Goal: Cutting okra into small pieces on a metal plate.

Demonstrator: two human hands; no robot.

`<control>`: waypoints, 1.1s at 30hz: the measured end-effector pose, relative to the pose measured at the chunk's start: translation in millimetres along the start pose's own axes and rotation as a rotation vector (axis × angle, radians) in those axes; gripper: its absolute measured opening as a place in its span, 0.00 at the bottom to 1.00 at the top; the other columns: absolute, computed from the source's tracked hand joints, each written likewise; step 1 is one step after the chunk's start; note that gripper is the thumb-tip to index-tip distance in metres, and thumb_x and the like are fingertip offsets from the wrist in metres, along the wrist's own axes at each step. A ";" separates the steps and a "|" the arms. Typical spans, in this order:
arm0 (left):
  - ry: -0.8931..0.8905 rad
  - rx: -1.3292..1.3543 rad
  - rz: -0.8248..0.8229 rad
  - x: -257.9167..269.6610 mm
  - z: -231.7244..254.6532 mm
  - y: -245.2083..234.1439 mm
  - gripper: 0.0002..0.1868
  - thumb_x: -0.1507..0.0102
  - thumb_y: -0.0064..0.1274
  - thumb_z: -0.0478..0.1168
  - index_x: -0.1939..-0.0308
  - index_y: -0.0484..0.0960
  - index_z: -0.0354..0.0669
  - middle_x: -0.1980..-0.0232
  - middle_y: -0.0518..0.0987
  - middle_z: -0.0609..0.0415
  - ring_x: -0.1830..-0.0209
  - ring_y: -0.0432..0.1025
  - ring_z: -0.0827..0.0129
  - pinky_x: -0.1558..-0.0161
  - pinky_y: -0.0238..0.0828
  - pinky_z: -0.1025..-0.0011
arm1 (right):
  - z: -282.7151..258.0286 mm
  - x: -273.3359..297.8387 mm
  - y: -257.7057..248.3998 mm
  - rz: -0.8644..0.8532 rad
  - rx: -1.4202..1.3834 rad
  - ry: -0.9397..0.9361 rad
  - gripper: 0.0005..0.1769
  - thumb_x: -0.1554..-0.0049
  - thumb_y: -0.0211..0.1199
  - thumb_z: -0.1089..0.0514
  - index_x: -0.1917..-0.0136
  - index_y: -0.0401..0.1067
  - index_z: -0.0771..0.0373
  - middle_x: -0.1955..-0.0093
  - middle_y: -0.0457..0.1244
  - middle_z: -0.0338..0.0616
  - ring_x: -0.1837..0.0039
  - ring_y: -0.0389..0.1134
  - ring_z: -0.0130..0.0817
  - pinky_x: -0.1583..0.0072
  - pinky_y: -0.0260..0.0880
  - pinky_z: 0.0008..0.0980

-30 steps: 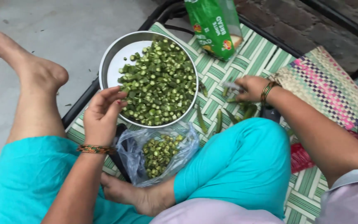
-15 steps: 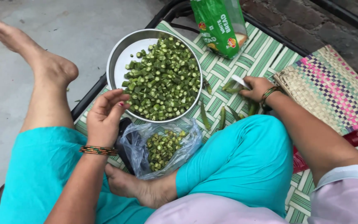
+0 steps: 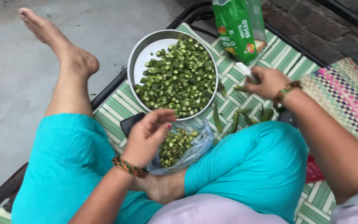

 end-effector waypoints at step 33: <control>-0.051 0.021 0.437 20.9 -84.0 -29.3 0.11 0.33 0.55 0.34 0.46 0.81 0.38 0.57 0.86 0.56 0.59 0.77 0.79 0.56 0.74 0.79 | -200.8 57.3 189.4 -0.397 -1.458 -0.004 0.16 0.43 0.66 0.60 0.41 0.71 0.55 0.60 0.64 0.31 0.65 0.61 0.18 0.65 0.60 0.22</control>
Point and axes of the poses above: each hand's wrist, its own x-axis away from the middle knuckle, its own y-axis out of the palm, z = x × y, the point moved 10 cm from there along -x, towards the middle knuckle
